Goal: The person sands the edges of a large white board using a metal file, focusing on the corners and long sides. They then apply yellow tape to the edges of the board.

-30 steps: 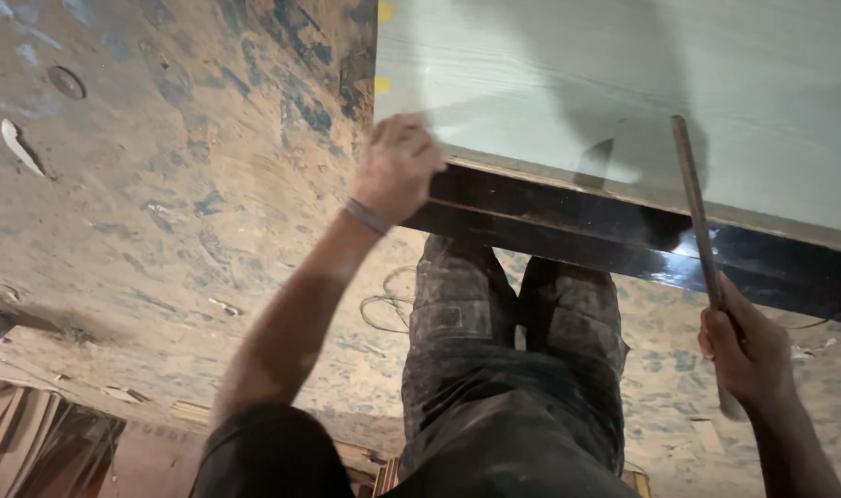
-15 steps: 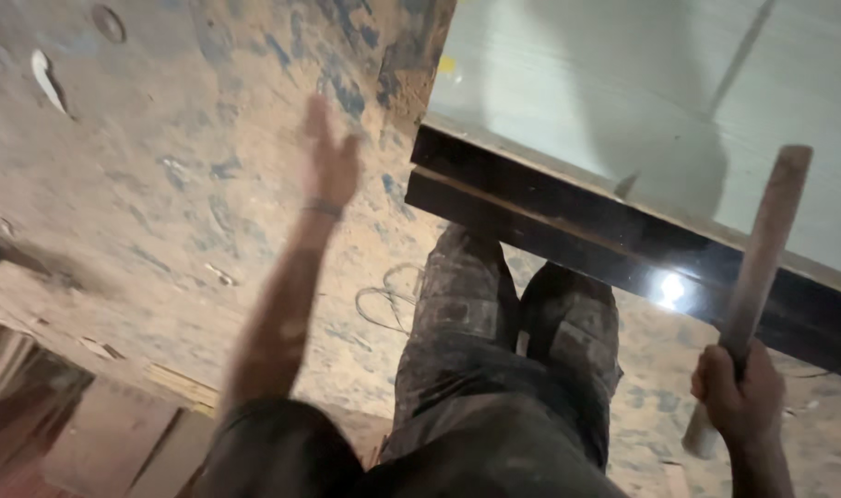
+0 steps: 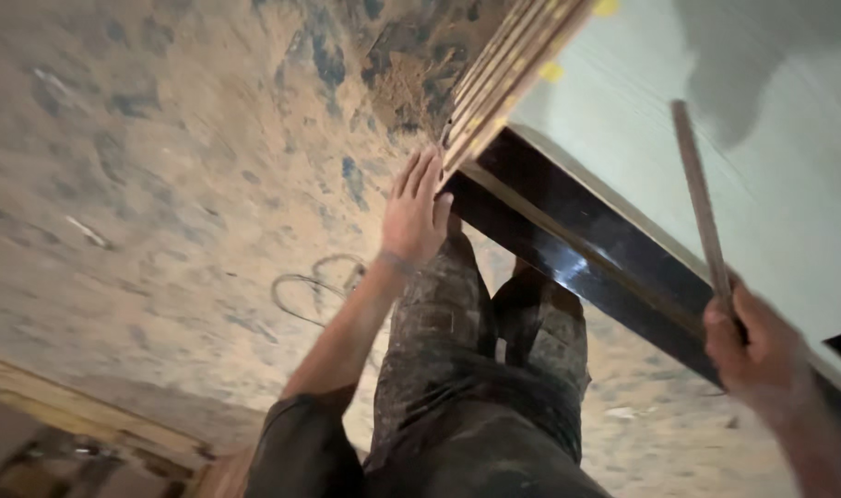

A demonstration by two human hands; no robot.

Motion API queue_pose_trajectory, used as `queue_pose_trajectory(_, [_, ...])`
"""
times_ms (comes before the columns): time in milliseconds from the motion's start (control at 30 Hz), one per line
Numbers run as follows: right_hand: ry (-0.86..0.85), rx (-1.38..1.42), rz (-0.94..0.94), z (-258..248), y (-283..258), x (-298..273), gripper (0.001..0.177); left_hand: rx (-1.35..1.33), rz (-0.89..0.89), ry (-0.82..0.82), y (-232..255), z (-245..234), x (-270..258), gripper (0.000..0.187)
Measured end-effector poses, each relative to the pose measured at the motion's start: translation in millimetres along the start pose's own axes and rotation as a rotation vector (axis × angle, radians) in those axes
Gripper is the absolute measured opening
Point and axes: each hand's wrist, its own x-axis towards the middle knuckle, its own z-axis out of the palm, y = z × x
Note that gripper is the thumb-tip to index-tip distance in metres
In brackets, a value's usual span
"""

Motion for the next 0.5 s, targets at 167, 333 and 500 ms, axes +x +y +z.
queue_pose_trajectory(167, [-0.080, -0.855, -0.378, -60.0, -132.7, 66.4, 0.054, -0.063, 0.198, 0.014, 34.9, 31.3, -28.5, 0.029])
queue_pose_trajectory(333, [-0.335, -1.443, -0.458, -60.8, -267.2, 105.3, 0.048, -0.439, 0.363, 0.192, 95.3, 52.1, -26.0, 0.034])
queue_pose_trajectory(500, [-0.567, -1.647, -0.364, -33.9, -339.3, 118.0, 0.064, -0.317, 0.259, 0.110, 124.2, 52.1, 7.0, 0.048])
